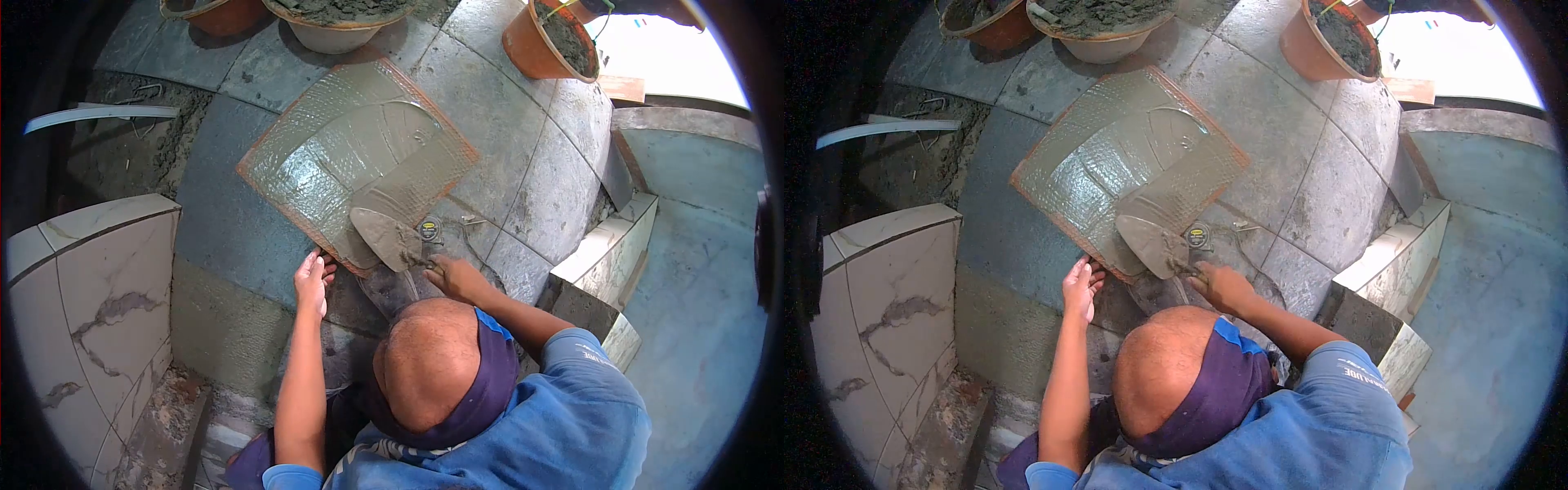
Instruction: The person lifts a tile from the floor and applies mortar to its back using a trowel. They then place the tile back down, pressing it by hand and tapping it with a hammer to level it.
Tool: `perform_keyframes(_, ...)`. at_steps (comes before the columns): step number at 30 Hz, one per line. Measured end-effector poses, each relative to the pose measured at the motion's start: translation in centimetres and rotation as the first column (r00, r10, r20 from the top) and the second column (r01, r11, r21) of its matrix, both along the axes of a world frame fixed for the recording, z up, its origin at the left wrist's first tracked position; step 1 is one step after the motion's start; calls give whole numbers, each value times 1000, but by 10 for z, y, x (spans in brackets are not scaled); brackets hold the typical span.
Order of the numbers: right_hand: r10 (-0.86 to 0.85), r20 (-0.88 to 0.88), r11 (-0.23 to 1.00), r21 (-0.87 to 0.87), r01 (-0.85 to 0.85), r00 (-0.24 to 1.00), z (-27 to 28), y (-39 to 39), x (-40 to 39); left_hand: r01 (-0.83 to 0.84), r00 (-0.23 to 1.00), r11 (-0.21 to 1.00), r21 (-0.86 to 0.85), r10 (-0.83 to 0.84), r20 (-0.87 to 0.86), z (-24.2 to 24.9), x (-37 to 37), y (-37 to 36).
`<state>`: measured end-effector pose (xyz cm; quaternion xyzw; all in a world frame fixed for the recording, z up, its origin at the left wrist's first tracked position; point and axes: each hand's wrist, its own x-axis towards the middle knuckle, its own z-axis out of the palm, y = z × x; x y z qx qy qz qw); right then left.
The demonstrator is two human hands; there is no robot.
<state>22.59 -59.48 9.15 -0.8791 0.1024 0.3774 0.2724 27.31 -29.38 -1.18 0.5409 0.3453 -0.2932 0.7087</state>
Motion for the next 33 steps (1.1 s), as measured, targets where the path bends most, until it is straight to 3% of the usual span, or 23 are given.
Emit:
perform_keyframes(4,60,70,987,-151,-48,996,2,-32,13,-15,1000,1000,18,15,-11,4,0,3)
perform_keyframes(6,24,196,966,-256,28,980,-4,-63,22,-18,1000,1000,16,18,-10,4,1,4)
perform_keyframes(12,-103,299,905,-367,214,949,-4,-118,41,-11,1000,1000,28,11,-15,5,3,2)
perform_keyframes(14,-77,255,921,-352,167,964,18,-94,46,6,1000,1000,9,-6,-6,1,0,2)
perform_keyframes(16,114,243,953,-300,-38,963,27,-67,41,-7,1000,1000,15,7,-17,0,-2,0)
perform_keyframes(17,114,243,955,-296,-39,963,24,-54,38,-15,1000,1000,14,15,-16,0,-1,0)
perform_keyframes(19,322,83,919,-269,-290,943,19,-33,37,-14,1000,1000,16,14,-17,3,0,0)
perform_keyframes(23,418,53,879,-275,-389,907,1,-19,62,-3,1000,999,39,4,-26,6,3,2)
perform_keyframes(26,348,187,917,-273,-291,919,-14,-37,91,-24,1000,999,42,24,-2,7,1,6)
perform_keyframes(28,97,236,957,-290,-25,967,2,-46,114,-22,1000,999,43,23,-9,8,3,7)
perform_keyframes(33,-103,291,972,-173,158,951,-11,-88,108,-27,999,999,39,28,-17,5,0,8)
